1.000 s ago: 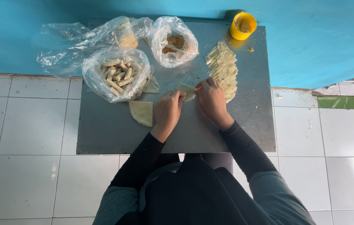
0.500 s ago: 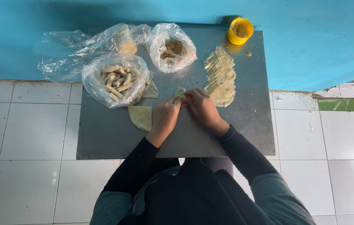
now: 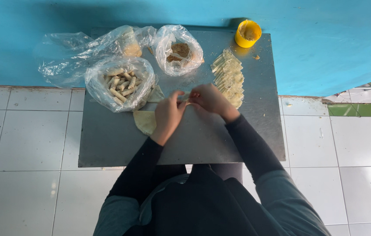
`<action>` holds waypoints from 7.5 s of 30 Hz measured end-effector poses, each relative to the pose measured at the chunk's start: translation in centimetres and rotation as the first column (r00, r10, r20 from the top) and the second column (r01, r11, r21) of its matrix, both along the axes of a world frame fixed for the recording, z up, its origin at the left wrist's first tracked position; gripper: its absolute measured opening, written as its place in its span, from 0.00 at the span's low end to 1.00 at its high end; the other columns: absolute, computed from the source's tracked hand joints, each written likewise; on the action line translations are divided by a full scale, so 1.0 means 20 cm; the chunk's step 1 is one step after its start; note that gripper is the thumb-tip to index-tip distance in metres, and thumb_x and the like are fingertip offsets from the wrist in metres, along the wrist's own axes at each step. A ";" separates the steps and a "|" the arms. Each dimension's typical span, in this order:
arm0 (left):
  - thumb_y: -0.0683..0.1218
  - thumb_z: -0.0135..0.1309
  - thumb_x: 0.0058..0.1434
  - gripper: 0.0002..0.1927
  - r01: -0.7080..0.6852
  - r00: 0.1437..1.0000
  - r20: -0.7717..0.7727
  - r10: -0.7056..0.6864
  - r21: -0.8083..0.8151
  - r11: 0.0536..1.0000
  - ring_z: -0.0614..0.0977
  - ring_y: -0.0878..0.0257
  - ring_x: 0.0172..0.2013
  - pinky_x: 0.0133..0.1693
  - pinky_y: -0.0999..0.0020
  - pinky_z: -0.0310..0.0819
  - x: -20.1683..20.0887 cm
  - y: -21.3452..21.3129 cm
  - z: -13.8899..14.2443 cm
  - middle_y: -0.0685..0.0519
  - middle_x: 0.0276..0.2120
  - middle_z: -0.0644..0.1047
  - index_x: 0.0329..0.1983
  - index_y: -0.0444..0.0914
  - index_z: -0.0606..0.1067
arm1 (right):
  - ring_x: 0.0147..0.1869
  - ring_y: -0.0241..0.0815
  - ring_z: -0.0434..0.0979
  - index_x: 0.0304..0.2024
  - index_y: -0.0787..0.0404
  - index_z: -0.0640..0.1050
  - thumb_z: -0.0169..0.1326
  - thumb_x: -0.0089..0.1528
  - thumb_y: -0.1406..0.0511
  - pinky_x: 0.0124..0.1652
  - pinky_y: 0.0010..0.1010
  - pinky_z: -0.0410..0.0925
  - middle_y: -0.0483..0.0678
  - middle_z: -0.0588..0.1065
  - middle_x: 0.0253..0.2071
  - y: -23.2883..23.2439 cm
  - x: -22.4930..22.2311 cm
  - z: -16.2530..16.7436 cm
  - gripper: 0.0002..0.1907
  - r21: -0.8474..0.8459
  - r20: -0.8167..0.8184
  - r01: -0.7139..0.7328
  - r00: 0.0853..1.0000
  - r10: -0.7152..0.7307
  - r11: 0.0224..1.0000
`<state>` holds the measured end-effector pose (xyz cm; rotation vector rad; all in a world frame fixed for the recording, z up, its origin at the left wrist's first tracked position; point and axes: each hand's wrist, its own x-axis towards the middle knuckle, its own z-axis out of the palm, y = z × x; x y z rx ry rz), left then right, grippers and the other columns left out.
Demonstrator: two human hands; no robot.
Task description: The person sits at a small metal table and folds triangular pastry wrappers around a spoonful of filling taken from a plastic bag, pinching the edges closed by hand. Each finished folded pastry is placed onto a growing stack of folded pieces on the table.
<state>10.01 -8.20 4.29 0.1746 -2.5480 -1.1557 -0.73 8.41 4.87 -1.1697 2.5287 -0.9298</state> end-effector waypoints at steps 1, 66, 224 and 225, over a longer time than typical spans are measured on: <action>0.46 0.63 0.56 0.12 0.031 0.998 0.055 -0.035 0.069 0.997 0.85 0.52 0.32 0.34 0.57 0.76 -0.03 -0.02 0.00 0.49 0.29 0.83 0.41 0.37 0.80 | 0.35 0.43 0.82 0.32 0.61 0.82 0.68 0.55 0.64 0.37 0.33 0.72 0.48 0.79 0.31 -0.03 -0.05 0.01 0.09 0.074 0.086 0.025 0.996 -0.031 0.997; 0.46 0.58 0.63 0.09 -0.323 0.943 -0.214 0.256 -0.395 0.860 0.73 0.51 0.48 0.49 0.53 0.64 -0.14 0.04 -0.11 0.51 0.45 0.70 0.44 0.42 0.73 | 0.57 0.54 0.64 0.43 0.55 0.78 0.61 0.60 0.60 0.54 0.46 0.56 0.53 0.67 0.49 -0.19 0.21 -0.09 0.11 -0.173 -0.275 0.581 0.747 -0.605 0.796; 0.38 0.59 0.60 0.07 0.092 0.996 -0.036 -0.085 0.304 0.948 0.85 0.59 0.30 0.34 0.66 0.78 -0.11 -0.13 -0.11 0.49 0.31 0.81 0.41 0.33 0.76 | 0.31 0.26 0.71 0.47 0.67 0.83 0.58 0.66 0.68 0.31 0.19 0.65 0.41 0.78 0.32 0.27 0.08 0.07 0.09 -0.327 0.494 0.585 0.775 -0.394 0.742; 0.38 0.58 0.60 0.07 0.091 0.996 -0.039 -0.083 0.315 0.945 0.85 0.59 0.30 0.34 0.66 0.78 -0.11 -0.13 -0.12 0.49 0.31 0.81 0.41 0.33 0.76 | 0.31 0.26 0.72 0.46 0.67 0.83 0.58 0.66 0.69 0.32 0.19 0.66 0.41 0.78 0.32 0.28 0.12 0.04 0.09 -0.295 0.481 0.592 0.770 -0.418 0.750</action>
